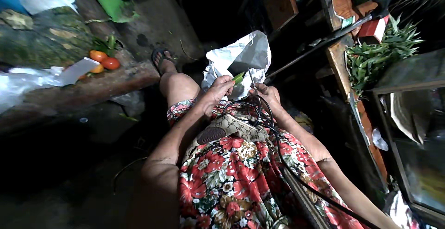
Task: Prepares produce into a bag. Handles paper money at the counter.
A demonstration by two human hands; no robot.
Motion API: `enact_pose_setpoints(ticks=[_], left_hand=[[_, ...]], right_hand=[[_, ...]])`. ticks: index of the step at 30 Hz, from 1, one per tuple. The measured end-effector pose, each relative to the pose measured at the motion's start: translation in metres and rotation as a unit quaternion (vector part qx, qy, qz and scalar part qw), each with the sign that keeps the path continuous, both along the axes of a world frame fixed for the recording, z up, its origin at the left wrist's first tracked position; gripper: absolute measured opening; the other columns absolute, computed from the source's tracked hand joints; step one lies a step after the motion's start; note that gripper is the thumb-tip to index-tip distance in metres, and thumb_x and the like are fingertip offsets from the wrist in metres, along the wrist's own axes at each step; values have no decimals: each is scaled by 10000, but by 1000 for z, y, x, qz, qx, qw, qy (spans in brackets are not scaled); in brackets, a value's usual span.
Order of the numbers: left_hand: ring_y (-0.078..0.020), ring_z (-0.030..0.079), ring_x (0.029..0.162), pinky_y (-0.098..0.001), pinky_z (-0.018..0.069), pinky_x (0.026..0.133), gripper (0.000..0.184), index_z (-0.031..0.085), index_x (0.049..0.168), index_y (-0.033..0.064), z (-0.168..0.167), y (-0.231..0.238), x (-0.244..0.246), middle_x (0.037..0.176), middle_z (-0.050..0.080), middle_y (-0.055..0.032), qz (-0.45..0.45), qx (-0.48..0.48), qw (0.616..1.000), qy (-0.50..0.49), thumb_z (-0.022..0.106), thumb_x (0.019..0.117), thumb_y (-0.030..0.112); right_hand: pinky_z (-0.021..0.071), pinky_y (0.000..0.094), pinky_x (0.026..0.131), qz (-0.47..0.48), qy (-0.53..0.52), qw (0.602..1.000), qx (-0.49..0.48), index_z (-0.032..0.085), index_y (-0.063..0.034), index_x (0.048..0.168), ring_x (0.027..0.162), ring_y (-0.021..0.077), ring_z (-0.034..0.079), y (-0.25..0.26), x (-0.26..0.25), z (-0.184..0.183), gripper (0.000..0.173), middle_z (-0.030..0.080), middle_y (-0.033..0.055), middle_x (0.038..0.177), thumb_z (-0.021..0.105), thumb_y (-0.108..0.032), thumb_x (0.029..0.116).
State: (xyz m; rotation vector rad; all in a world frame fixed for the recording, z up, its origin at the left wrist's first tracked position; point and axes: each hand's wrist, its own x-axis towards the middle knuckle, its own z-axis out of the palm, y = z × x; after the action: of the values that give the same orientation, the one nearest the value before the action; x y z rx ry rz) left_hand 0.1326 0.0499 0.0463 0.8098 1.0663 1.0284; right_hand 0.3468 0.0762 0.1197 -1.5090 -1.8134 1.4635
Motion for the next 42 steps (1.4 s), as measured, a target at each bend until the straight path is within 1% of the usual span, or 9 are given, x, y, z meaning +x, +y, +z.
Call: enact_pose_setpoints(ticks=[4, 13, 17, 24, 27, 31, 35, 38, 42], left_hand=[[-67, 487, 581, -205, 417, 557, 164, 569, 972, 55, 0, -1, -2, 675, 513, 15, 32, 5, 999, 5, 483, 1079, 145], [-84, 499, 611, -225, 435, 594, 206, 577, 959, 52, 4, -3, -3, 690, 518, 6, 6, 12, 1000, 9, 472, 1088, 173], [-67, 492, 585, -206, 423, 560, 188, 582, 965, 50, 1, -2, -2, 681, 521, 10, -37, 18, 999, 6, 489, 1079, 167], [-65, 475, 562, -202, 397, 537, 175, 572, 953, 56, -3, -1, -2, 663, 511, 15, -45, 27, 999, 0, 479, 1072, 146], [-67, 470, 560, -201, 393, 534, 186, 574, 942, 56, -1, -1, -1, 656, 500, 14, -46, 18, 999, -6, 478, 1075, 144], [-58, 472, 560, -194, 395, 534, 170, 569, 964, 51, -1, -1, -1, 658, 495, 18, -47, 12, 999, -5, 479, 1076, 143], [-59, 497, 580, -194, 420, 553, 162, 583, 996, 46, -2, 0, 0, 680, 524, 16, -31, 7, 999, -5, 481, 1076, 143], [-77, 493, 587, -208, 415, 559, 182, 585, 980, 43, -1, 0, -1, 687, 524, 1, -6, -2, 1000, -3, 480, 1080, 154], [-78, 495, 601, -213, 419, 570, 190, 573, 957, 63, -2, -1, -2, 690, 520, 10, 19, 13, 1000, -10, 469, 1083, 160]], right_hand=[[562, 256, 713, 10, 29, 999, -34, 635, 22, 1215, 745, 69, 648, -5, 7, -14, 266, 704, 56, 893, 656, -130, 997], [542, 280, 679, 36, -52, 993, -95, 634, -126, 1272, 729, 86, 625, -20, 3, 10, 331, 704, 39, 953, 629, -344, 1023], [526, 250, 633, 41, -25, 995, -91, 629, -109, 1262, 677, 79, 609, -18, 1, 8, 302, 689, 40, 878, 589, -315, 1047], [539, 243, 733, 45, -14, 996, -69, 631, 1, 1210, 755, 58, 625, -8, -9, 2, 260, 686, 45, 904, 611, -189, 1033], [514, 254, 622, 82, -55, 994, -36, 634, -107, 1236, 660, 82, 587, -18, -3, 18, 251, 671, 37, 858, 601, -263, 1043], [503, 259, 533, 74, -41, 996, -14, 629, -97, 1249, 569, 108, 559, -17, 0, 16, 254, 658, 68, 803, 608, -240, 1041], [544, 276, 646, 30, -35, 999, 11, 639, -41, 1251, 674, 92, 623, -11, 0, 4, 288, 696, 62, 853, 639, -216, 1022], [517, 297, 610, 58, -64, 996, -20, 627, -135, 1271, 652, 131, 590, -26, 3, 25, 275, 681, 65, 864, 611, -282, 1038], [535, 279, 606, 62, -59, 993, -76, 629, -119, 1276, 648, 109, 608, -20, 1, 16, 331, 688, 59, 876, 624, -337, 1027]])
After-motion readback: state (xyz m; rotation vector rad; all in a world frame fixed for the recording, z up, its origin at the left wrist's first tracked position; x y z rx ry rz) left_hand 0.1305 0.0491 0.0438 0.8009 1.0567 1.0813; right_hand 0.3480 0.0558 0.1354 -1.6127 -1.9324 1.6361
